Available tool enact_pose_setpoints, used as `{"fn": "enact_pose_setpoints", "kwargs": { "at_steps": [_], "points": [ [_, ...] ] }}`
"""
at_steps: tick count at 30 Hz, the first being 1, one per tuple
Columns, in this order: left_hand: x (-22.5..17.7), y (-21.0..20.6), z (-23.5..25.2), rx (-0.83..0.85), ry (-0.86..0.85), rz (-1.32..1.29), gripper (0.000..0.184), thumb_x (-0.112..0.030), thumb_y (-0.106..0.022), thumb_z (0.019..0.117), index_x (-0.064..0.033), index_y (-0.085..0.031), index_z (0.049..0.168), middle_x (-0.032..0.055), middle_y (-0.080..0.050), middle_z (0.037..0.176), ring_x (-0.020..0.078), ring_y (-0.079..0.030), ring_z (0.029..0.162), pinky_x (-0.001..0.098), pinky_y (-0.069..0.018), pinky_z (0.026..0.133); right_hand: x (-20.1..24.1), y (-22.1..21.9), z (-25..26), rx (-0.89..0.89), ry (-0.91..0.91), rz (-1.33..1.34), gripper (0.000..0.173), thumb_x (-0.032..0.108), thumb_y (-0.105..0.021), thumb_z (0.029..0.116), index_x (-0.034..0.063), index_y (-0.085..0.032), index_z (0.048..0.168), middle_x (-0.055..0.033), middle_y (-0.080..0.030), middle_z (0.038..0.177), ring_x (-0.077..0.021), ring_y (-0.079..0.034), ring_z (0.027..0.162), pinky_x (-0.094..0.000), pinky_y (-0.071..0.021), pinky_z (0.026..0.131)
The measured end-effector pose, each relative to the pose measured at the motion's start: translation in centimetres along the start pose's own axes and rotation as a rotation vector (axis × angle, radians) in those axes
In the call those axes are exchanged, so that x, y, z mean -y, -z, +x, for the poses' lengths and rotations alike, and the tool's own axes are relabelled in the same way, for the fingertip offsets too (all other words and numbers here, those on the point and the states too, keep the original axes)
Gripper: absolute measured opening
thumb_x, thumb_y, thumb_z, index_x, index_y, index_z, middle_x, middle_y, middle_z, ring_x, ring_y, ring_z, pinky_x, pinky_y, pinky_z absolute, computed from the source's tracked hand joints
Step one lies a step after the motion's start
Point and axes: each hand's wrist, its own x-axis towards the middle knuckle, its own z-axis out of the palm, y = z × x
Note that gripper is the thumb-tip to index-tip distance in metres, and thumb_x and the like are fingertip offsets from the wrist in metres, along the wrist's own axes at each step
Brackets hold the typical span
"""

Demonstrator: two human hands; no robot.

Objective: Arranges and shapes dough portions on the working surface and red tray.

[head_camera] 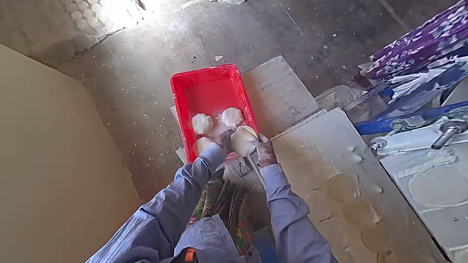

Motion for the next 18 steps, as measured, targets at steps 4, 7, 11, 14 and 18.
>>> {"fn": "enact_pose_setpoints", "kwargs": {
  "at_steps": [4,7,11,14,18],
  "points": [
    [-4.8,3.0,8.8,-0.12,-0.133,0.581,0.035,-0.005,-0.063,0.0988,0.003,-0.058,0.133,0.0226,-0.066,0.121,0.0298,-0.067,0.106,0.0496,-0.0554,0.094,0.6,-5.8,9.8,-0.02,0.038,-0.048,0.028,0.004,-0.06,0.0999,-0.0025,-0.065,0.127,-0.0217,-0.067,0.12,-0.0282,-0.065,0.109,-0.0464,-0.0523,0.096],
    [-7.0,3.5,13.2,-0.175,-0.173,1.03,0.04,-0.008,-0.065,0.0986,0.0049,-0.058,0.136,0.029,-0.061,0.134,0.0402,-0.058,0.127,0.0564,-0.0432,0.111,1.1,-8.4,15.0,-0.062,0.043,-0.197,0.025,0.006,-0.064,0.0986,-0.0034,-0.068,0.121,-0.0225,-0.069,0.119,-0.0311,-0.065,0.112,-0.0486,-0.0491,0.099],
    [-7.4,2.4,15.0,-0.263,-0.068,1.349,0.046,-0.014,-0.067,0.0981,0.0038,-0.056,0.139,0.0309,-0.057,0.139,0.0455,-0.052,0.134,0.0615,-0.0381,0.113,1.6,-9.7,16.6,-0.078,0.01,-0.449,0.028,0.013,-0.059,0.1024,-0.0056,-0.066,0.122,-0.0254,-0.068,0.122,-0.0368,-0.065,0.118,-0.0517,-0.0491,0.102],
    [-7.2,3.1,15.5,-0.351,-0.078,1.409,0.05,-0.015,-0.073,0.0934,0.0055,-0.057,0.136,0.0329,-0.057,0.138,0.0485,-0.051,0.133,0.0653,-0.0381,0.111,3.2,-9.2,14.2,-0.057,0.006,-0.475,0.037,0.016,-0.052,0.1062,-0.0052,-0.055,0.136,-0.026,-0.065,0.129,-0.0365,-0.064,0.121,-0.0516,-0.0517,0.102],
    [-6.6,-2.5,11.5,-0.28,0.155,1.812,0.047,-0.02,-0.053,0.1068,0.0134,-0.047,0.14,0.0334,-0.046,0.149,0.0418,-0.043,0.142,0.0522,-0.0329,0.116,3.2,-2.9,3.9,-0.105,0.33,-0.358,0.041,0.009,-0.065,0.0999,-0.005,-0.058,0.137,-0.0214,-0.067,0.126,-0.031,-0.066,0.117,-0.0443,-0.0539,0.1]
  ]
}}
